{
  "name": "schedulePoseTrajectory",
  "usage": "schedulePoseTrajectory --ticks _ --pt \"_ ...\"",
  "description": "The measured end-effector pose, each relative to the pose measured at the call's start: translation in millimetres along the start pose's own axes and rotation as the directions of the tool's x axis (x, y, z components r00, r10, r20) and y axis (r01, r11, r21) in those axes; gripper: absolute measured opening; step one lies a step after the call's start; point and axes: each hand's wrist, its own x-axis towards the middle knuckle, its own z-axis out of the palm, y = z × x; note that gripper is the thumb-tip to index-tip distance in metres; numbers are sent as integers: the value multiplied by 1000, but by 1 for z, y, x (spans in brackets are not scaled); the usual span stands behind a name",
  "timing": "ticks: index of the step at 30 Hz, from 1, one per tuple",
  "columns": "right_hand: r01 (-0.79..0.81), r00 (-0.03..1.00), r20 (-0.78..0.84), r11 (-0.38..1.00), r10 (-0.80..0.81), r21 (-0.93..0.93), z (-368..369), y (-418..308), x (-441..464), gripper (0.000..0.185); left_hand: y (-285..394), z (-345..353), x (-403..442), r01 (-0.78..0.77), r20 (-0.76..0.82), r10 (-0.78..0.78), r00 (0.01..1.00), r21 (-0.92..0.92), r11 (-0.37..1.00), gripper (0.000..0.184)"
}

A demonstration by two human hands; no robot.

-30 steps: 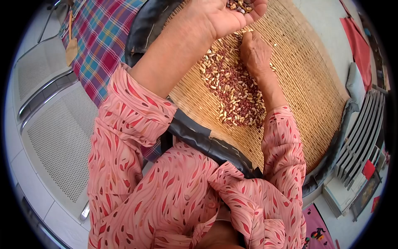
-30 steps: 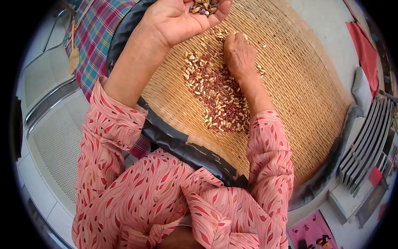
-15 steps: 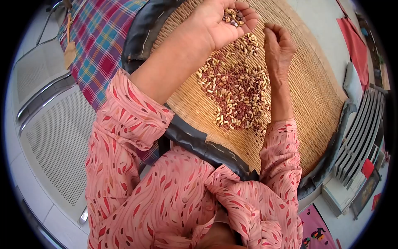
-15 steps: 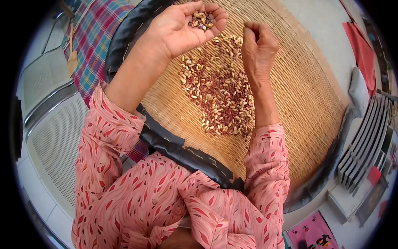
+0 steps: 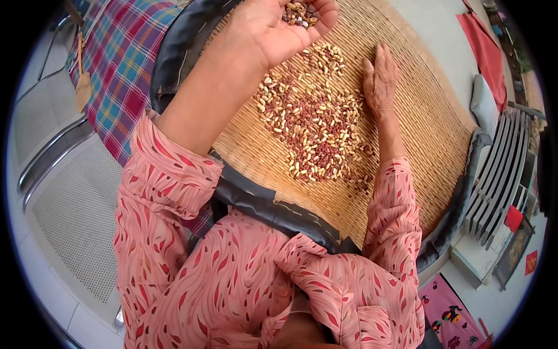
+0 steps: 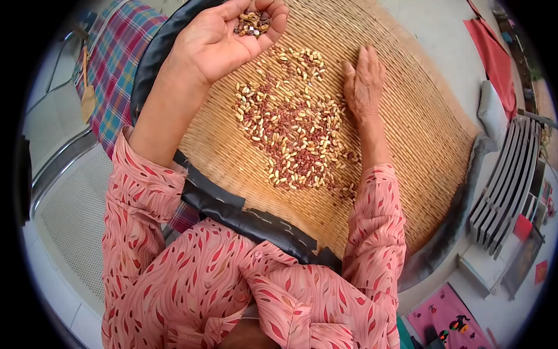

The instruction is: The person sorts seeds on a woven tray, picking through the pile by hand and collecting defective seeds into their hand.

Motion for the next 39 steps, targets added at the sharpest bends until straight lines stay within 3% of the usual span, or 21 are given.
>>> schedulePoseTrajectory --ticks 3,8,12,15,18,21,22,23,25,31,32,35,39 --pt "161 984 65 985 -166 68 14 -50 8 61 -1 11 -6 6 -5 -6 1000 20 1000 16" --pt "419 905 -38 870 -424 258 31 -112 8 42 1 8 -5 20 83 -22 996 14 1000 17" --pt "407 886 -15 760 -464 507 18 -124 -16 24 -1 4 -5 21 41 -21 999 -3 1000 16" --pt "305 850 167 724 -501 618 1 -112 -47 20 -1 -2 -6 30 85 -30 996 -5 1000 15" --pt "417 777 153 682 -610 601 -28 -107 -66 14 0 -2 -3 47 135 -44 990 -16 999 14" --pt "325 870 97 709 -484 625 -19 -90 -74 10 -1 3 -4 58 126 -55 991 -27 998 14" --pt "358 896 23 753 -443 552 -13 -84 -67 9 -1 3 -4 66 121 -62 991 -34 997 14" --pt "203 951 98 832 -293 516 -17 -87 -59 5 -1 4 -4 74 117 -69 991 -39 996 14" --pt "210 971 5 867 -238 453 -20 -94 -37 1 0 8 -4 85 116 -80 990 -46 995 14" --pt "211 976 -44 885 -211 415 21 -120 -1 2 0 14 -10 62 89 -60 994 -21 998 14" --pt "175 981 -1 886 -193 429 28 -125 2 8 0 13 -10 70 78 -67 995 -35 997 14" --pt "186 979 36 959 -198 216 30 -139 4 12 -1 12 -7 72 43 -70 997 -54 996 14" --pt "131 973 166 977 -159 169 32 -142 11 10 -1 11 -7 51 48 -49 998 -47 998 14"
